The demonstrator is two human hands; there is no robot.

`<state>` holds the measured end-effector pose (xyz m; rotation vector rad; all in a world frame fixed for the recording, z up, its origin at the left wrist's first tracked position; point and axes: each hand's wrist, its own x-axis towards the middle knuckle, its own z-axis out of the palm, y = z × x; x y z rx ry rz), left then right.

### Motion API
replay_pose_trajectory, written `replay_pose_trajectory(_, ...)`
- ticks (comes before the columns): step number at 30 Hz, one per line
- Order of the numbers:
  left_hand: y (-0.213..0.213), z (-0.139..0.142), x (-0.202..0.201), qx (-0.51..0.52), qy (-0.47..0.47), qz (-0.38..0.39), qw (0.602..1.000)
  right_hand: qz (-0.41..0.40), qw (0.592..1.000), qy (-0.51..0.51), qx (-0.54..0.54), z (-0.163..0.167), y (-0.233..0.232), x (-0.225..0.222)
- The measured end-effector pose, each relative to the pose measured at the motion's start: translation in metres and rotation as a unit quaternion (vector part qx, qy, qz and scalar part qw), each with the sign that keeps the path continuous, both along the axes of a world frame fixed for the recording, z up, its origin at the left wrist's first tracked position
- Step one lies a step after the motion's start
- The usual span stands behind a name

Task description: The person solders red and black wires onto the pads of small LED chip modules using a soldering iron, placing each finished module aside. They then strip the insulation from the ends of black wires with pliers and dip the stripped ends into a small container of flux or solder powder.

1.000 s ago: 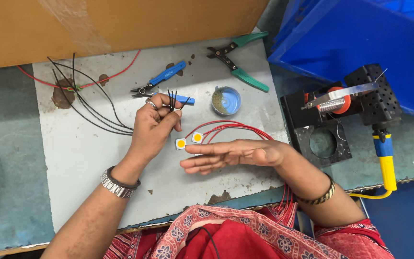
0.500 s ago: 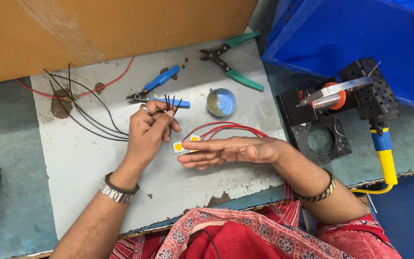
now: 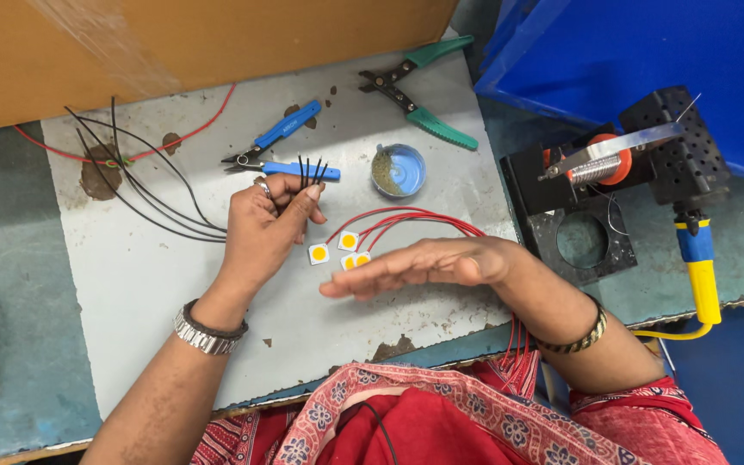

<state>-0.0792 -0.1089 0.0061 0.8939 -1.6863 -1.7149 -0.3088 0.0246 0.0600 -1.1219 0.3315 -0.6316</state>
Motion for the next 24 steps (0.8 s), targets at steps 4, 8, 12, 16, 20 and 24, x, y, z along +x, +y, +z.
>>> replay_pose_trajectory(4,0.001,-0.001,0.000,-0.004,-0.008,-0.001,1.000,0.010,1.000,0.003,-0.007,-0.004,-0.001,0.000)
replay_pose_trajectory(8,0.000,-0.003,-0.001,0.001,-0.005,-0.006,1.000,0.007,1.000,0.012,-0.001,-0.005,-0.001,0.000)
replay_pose_trajectory(12,0.000,-0.005,0.000,0.002,-0.002,-0.005,1.000,0.007,1.000,0.007,0.001,-0.004,-0.001,0.002)
replay_pose_trajectory(16,-0.002,-0.005,-0.001,0.009,0.004,-0.006,1.000,0.006,1.000,-0.002,0.005,-0.002,-0.002,0.001)
replay_pose_trajectory(20,-0.001,-0.008,-0.001,0.021,0.013,-0.006,1.000,0.013,1.000,-0.011,-0.014,-0.006,-0.002,-0.005)
replay_pose_trajectory(24,-0.001,-0.009,0.000,0.020,0.020,-0.001,1.000,0.032,0.999,-0.039,-0.001,-0.022,-0.003,-0.009)
